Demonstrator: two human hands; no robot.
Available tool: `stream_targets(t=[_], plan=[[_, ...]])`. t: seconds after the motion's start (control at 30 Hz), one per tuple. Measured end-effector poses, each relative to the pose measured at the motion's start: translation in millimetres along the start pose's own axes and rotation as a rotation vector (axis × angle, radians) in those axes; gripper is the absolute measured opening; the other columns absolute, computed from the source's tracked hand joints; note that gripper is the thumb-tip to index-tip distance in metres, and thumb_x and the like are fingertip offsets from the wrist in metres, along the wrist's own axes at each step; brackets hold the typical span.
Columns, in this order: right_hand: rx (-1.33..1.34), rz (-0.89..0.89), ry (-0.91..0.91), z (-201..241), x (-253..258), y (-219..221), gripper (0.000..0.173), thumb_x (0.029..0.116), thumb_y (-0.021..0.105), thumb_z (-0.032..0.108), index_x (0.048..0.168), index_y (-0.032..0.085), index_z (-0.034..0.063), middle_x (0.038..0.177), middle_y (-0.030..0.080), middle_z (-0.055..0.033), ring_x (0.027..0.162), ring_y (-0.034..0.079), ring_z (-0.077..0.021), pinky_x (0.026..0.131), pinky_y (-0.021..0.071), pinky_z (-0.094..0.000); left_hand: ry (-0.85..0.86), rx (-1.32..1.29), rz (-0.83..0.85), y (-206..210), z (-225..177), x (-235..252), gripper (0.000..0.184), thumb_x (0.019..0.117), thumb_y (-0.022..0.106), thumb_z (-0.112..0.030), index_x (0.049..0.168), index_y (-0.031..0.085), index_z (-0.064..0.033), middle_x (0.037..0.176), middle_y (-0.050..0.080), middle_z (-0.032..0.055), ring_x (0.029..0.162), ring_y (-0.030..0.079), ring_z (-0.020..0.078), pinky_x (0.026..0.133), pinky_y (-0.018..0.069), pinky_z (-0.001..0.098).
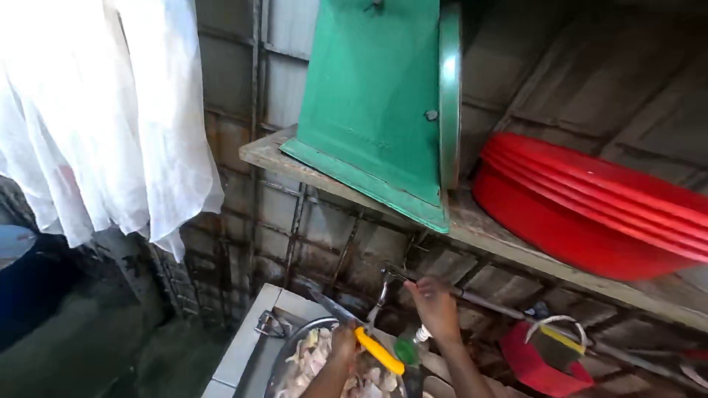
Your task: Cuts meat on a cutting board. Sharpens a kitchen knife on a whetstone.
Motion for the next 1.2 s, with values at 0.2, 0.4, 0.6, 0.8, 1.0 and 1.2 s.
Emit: stream_targets(t=[0.2,0.4,0.6,0.8,1.0,1.2], plan=[[0.536,0.587,0.336,-45.3,-54.4,139.6,0.023,0.1038,0.055,0.005,0.122,0.063,-0.0061,0.103,0.074,-0.0176,0.088,0.075,-0.0247,0.083,0.0632,-0.0407,-0.001,-0.006,-0.052,7.3,22.5,21.4,0.032,0.1089,0.049,-0.019,0.125,0.059,0.0069,0.106,0.068,0.0226,0.089,0.069,0.0290,0.080,0.0595,0.0442],[0.390,0.632,0.199,-20.6,-52.6,155.7,0.027,0.0954,0.066,0.001,0.123,0.066,0.0003,0.101,0.078,-0.0090,0.086,0.077,-0.0188,0.082,0.0660,-0.0366,0.007,0.086,-0.163,-4.4,19.7,16.8,0.044,0.0994,0.068,-0.011,0.136,0.050,0.0071,0.115,0.066,0.0255,0.092,0.072,0.0304,0.079,0.0625,0.0427],[0.217,0.527,0.121,-10.8,-39.3,127.1,0.023,0.0939,0.069,0.007,0.117,0.068,0.0051,0.094,0.078,-0.0049,0.080,0.076,-0.0165,0.077,0.0654,-0.0377,0.016,0.101,-0.162,5.4,10.6,6.0,0.032,0.1035,0.063,-0.021,0.123,0.061,0.0052,0.091,0.070,0.0165,0.072,0.069,0.0210,0.068,0.0598,0.0352],[-0.058,0.538,-0.052,-7.5,-48.7,115.9,0.034,0.0917,0.070,0.020,0.124,0.068,0.0080,0.101,0.074,-0.0084,0.091,0.072,-0.0218,0.086,0.0594,-0.0450,0.069,0.073,-0.193,7.0,-2.1,1.8,0.038,0.1013,0.067,-0.021,0.127,0.060,0.0065,0.114,0.067,0.0265,0.097,0.071,0.0343,0.084,0.0609,0.0489],[-0.479,0.696,-0.107,-36.7,-76.8,129.8,0.042,0.0972,0.064,0.026,0.139,0.063,0.0210,0.140,0.060,-0.0165,0.119,0.064,-0.0373,0.098,0.0536,-0.0593,0.075,0.353,-0.157,17.5,-16.3,0.7,0.045,0.1062,0.056,-0.039,0.118,0.065,0.0027,0.099,0.073,0.0192,0.087,0.074,0.0289,0.082,0.0611,0.0466],[0.089,0.803,0.305,-90.4,-84.2,133.7,0.031,0.1059,0.049,0.024,0.126,0.065,0.0071,0.086,0.073,-0.0079,0.058,0.065,-0.0172,0.054,0.0554,-0.0341,0.324,0.717,-0.026,23.6,-47.7,-15.7,0.024,0.0976,0.062,-0.016,0.116,0.068,-0.0007,0.100,0.074,0.0166,0.088,0.074,0.0285,0.086,0.0612,0.0496]])
Point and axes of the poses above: each hand's wrist, its own x-axis towards the middle knuckle, its own y-axis out of the palm, z = x × y, the point moved 10 cm from there along x, towards the middle knuckle
